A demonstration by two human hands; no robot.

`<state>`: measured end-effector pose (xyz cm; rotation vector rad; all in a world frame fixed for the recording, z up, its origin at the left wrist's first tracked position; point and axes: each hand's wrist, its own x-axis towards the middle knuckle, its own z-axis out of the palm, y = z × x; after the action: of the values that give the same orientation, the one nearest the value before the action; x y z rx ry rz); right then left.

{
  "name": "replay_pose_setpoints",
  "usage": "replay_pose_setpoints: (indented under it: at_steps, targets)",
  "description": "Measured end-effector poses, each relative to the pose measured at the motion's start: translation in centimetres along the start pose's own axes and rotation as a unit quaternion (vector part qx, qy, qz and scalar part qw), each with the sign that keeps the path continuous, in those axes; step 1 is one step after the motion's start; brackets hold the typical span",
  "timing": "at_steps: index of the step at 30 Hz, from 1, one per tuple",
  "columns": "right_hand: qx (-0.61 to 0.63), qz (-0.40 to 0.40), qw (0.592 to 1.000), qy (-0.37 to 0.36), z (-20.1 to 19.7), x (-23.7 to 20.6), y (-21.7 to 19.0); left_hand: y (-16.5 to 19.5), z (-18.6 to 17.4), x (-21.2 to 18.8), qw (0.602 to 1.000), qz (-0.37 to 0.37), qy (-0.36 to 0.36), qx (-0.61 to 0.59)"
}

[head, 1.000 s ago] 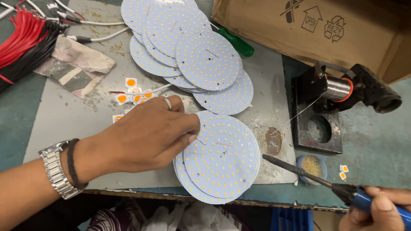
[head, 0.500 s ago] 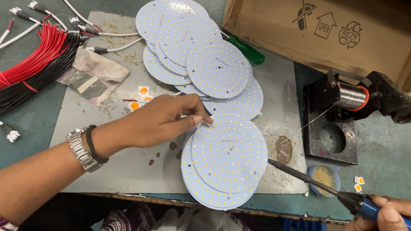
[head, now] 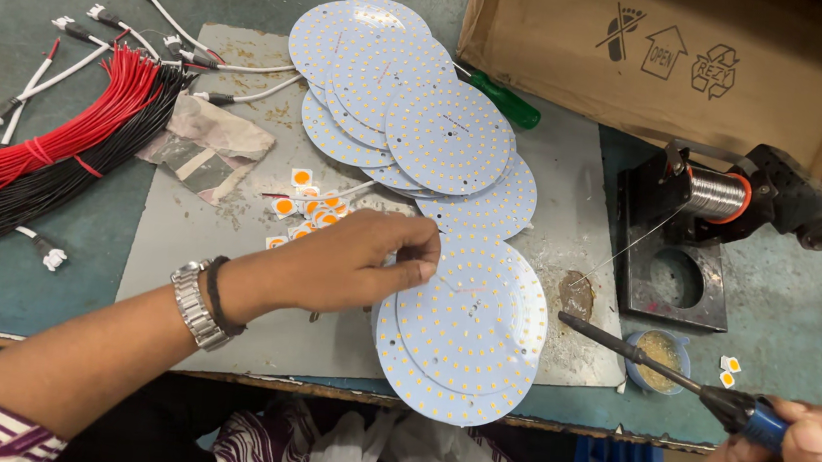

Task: The person uses a soldering iron and solder wire to attach wires to circular LED modules on a workbench. They repeatedly heat contact points and feed solder to secure connections, then set finished modules aside.

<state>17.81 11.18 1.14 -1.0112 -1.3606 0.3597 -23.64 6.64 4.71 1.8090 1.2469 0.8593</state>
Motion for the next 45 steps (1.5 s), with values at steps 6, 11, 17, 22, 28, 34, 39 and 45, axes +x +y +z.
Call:
replay_pose_setpoints:
  at_steps: [6, 11, 17, 22, 28, 34, 39, 45]
  targets:
    - [-0.079, -0.095, 0.992, -0.027, -2.3, -0.1, 3.6, -2.1, -0.8, 1.7, 0.99, 0.125, 0.069, 0.021]
    - [-0.123, -0.167, 0.976, -0.07, -2.7, 0.3, 4.6, -4.3, -0.8, 6.8, 0.997, -0.034, -0.036, -0.057]
    - [-0.049, 0.053, 0.997, -0.014, -2.3, 0.9, 3.2, -5.4, -1.7, 9.7, 0.988, -0.075, 0.007, -0.136]
    - [-0.014, -0.04, 0.999, -0.001, 0.4, 1.3, 1.2, -7.9, -6.5, 9.7, 0.945, -0.166, 0.208, -0.191]
    - [0.101, 0.113, 0.987, -0.045, 2.9, -0.8, -2.8, -6.2, -7.4, 5.5, 0.922, -0.091, 0.306, 0.22]
    - [0.21, 0.129, 0.957, -0.152, 5.0, -0.3, -2.8, 0.9, 1.8, -0.6, 0.927, 0.19, 0.183, 0.268]
    - [0.212, 0.132, 0.95, -0.19, 6.5, 0.1, -2.7, 1.7, 4.4, -2.8, 0.936, 0.193, 0.134, 0.261]
    - [0.159, 0.128, 0.952, -0.227, 7.4, 0.6, -4.0, 1.7, 4.4, -2.6, 0.935, 0.201, 0.12, 0.268]
